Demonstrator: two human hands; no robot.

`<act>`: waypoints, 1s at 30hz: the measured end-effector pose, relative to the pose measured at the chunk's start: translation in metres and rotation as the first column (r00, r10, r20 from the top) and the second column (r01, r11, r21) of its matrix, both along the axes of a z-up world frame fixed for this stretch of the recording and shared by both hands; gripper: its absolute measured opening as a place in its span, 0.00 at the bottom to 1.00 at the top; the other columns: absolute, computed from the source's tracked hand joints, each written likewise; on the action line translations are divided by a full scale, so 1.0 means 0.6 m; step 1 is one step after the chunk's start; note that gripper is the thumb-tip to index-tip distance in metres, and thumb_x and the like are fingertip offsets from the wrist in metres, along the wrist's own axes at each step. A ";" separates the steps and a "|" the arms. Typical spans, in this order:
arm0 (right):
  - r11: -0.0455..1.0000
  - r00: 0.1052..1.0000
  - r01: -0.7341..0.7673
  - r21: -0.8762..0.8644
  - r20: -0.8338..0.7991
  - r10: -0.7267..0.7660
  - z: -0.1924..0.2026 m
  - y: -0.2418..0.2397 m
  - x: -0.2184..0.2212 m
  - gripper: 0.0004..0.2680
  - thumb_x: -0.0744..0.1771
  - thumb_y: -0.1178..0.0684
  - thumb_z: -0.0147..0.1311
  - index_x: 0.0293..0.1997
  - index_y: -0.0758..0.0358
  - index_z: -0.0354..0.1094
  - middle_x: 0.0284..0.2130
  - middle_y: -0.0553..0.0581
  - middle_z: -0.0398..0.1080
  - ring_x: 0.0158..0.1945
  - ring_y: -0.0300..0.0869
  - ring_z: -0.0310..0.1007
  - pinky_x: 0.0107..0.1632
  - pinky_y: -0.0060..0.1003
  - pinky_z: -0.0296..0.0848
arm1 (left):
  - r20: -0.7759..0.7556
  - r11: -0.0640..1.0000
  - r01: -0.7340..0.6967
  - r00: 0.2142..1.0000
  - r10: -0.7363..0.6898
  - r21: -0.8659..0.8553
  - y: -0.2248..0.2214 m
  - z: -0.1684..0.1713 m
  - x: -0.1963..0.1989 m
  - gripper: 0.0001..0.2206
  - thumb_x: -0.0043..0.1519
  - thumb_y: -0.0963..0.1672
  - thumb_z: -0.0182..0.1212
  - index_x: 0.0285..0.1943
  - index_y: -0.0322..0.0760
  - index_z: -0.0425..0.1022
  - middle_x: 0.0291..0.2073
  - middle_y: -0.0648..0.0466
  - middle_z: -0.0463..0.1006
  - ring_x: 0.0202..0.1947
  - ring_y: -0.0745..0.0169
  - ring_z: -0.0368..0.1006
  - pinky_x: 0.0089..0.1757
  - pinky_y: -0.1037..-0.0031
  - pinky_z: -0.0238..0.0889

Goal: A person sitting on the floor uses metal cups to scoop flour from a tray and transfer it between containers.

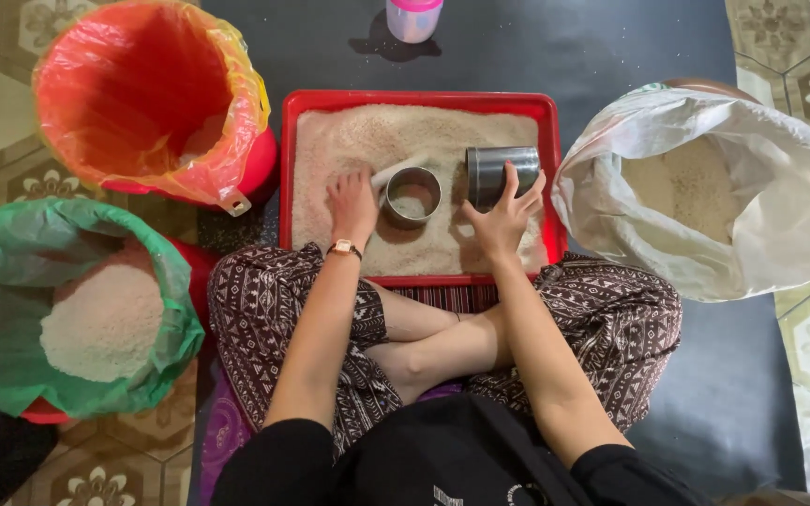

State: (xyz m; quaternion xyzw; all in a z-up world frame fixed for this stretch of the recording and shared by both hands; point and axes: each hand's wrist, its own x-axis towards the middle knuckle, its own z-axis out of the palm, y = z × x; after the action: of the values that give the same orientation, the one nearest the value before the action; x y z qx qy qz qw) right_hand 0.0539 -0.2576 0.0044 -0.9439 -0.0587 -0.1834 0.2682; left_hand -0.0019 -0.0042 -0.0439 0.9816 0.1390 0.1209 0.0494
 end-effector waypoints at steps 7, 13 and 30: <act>0.999 0.999 0.043 -0.027 0.015 -0.043 -0.007 0.001 0.004 0.39 0.52 0.41 0.71 0.71 0.41 0.53 0.69 0.68 0.39 0.64 0.64 0.52 0.44 0.61 0.79 | 0.261 0.984 -0.043 0.961 0.088 -0.171 -0.021 0.103 0.001 0.18 0.62 0.49 0.64 0.62 0.62 0.72 0.42 0.56 0.75 0.46 0.49 0.71 0.46 0.54 0.62; 0.998 0.999 0.036 -0.053 -0.037 -0.038 -0.007 0.001 0.002 0.41 0.53 0.41 0.72 0.73 0.39 0.51 0.70 0.68 0.38 0.65 0.64 0.52 0.42 0.63 0.79 | 0.188 0.986 0.165 0.969 -0.163 0.004 -0.015 0.068 0.024 0.17 0.60 0.50 0.66 0.57 0.69 0.74 0.38 0.62 0.74 0.44 0.57 0.70 0.46 0.59 0.62; 0.996 0.996 0.084 -0.035 0.034 -0.083 -0.018 0.003 0.004 0.42 0.50 0.42 0.75 0.71 0.40 0.53 0.69 0.70 0.41 0.63 0.66 0.55 0.43 0.61 0.80 | 0.139 0.860 0.362 0.932 -0.334 -0.360 -0.071 0.163 -0.099 0.23 0.52 0.49 0.74 0.58 0.65 0.75 0.52 0.62 0.71 0.49 0.56 0.70 0.47 0.60 0.64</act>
State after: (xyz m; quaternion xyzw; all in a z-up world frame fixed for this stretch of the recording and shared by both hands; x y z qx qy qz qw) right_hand 0.0565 -0.2559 -0.0066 -0.9472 -0.0268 -0.2085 0.2422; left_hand -0.0612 -0.0465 0.0536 0.9571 -0.0216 0.1161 0.2645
